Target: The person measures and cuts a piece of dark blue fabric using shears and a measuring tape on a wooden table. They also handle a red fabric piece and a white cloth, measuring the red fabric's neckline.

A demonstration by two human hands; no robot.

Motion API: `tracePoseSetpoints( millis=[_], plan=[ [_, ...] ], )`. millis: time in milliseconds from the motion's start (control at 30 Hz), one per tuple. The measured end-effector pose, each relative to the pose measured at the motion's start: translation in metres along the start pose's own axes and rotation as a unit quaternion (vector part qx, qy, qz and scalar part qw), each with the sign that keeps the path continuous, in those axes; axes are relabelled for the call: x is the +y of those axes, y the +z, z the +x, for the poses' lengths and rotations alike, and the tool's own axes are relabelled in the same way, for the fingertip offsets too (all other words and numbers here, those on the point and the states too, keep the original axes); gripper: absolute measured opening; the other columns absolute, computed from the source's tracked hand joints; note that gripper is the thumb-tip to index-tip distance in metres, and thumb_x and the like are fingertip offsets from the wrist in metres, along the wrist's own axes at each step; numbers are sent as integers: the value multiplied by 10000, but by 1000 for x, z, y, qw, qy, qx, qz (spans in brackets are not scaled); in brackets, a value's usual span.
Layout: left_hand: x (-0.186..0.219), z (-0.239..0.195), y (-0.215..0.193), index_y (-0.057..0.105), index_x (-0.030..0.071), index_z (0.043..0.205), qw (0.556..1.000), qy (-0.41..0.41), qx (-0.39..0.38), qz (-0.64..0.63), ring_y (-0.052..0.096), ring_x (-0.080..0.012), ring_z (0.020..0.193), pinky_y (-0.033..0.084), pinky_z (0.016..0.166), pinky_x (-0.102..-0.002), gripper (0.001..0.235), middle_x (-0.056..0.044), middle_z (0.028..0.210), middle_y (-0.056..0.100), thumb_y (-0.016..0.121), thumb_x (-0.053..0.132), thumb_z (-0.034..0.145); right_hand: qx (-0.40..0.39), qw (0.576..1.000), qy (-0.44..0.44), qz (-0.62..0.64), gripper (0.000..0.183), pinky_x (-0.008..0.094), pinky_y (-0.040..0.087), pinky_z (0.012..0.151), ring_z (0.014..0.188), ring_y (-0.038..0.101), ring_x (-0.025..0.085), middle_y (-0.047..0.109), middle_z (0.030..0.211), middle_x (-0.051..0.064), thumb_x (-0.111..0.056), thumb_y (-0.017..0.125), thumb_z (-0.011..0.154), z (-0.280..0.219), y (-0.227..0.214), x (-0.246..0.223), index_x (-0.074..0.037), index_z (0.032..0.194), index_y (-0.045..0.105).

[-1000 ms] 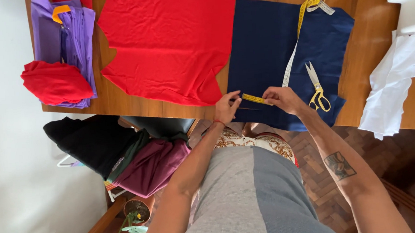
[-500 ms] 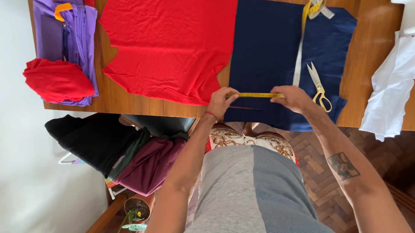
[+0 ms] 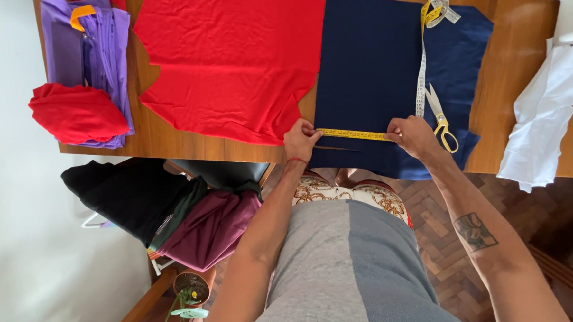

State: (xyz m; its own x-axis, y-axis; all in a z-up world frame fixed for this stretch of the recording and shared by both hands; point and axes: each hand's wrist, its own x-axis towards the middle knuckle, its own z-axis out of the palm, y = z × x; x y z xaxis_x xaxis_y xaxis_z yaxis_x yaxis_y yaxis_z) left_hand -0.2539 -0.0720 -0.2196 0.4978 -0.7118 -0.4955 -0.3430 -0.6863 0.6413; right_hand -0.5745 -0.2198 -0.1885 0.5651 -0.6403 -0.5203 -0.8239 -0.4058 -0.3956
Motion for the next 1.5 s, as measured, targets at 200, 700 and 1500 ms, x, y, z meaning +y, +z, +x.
tracePoseSetpoints(
  millis=[200,700,1500],
  plan=[
    [-14,7,7,753,244,1003,999,31,9,0,786,-120,780,659,691,-290,280,73,914,811,939,333,814,7,993,1,-114,239,424,553,969,1033,782,223,820,911,-147,-577,691,971,6,8,-9,-342,975,729],
    [-20,2,15,717,218,1172,891,379,140,209,623,-232,1105,559,957,-346,229,-4,1125,605,712,138,958,33,997,2,-63,257,490,594,862,935,769,327,701,903,-2,-505,761,908,18,34,5,-254,889,712],
    [42,-65,40,412,158,1636,757,458,-104,453,436,-370,1415,310,1177,-720,672,-82,1582,421,536,523,1085,61,996,19,55,256,508,614,891,1057,735,400,663,1017,100,-310,847,889,-2,-22,-29,-171,1052,707]
  ],
)
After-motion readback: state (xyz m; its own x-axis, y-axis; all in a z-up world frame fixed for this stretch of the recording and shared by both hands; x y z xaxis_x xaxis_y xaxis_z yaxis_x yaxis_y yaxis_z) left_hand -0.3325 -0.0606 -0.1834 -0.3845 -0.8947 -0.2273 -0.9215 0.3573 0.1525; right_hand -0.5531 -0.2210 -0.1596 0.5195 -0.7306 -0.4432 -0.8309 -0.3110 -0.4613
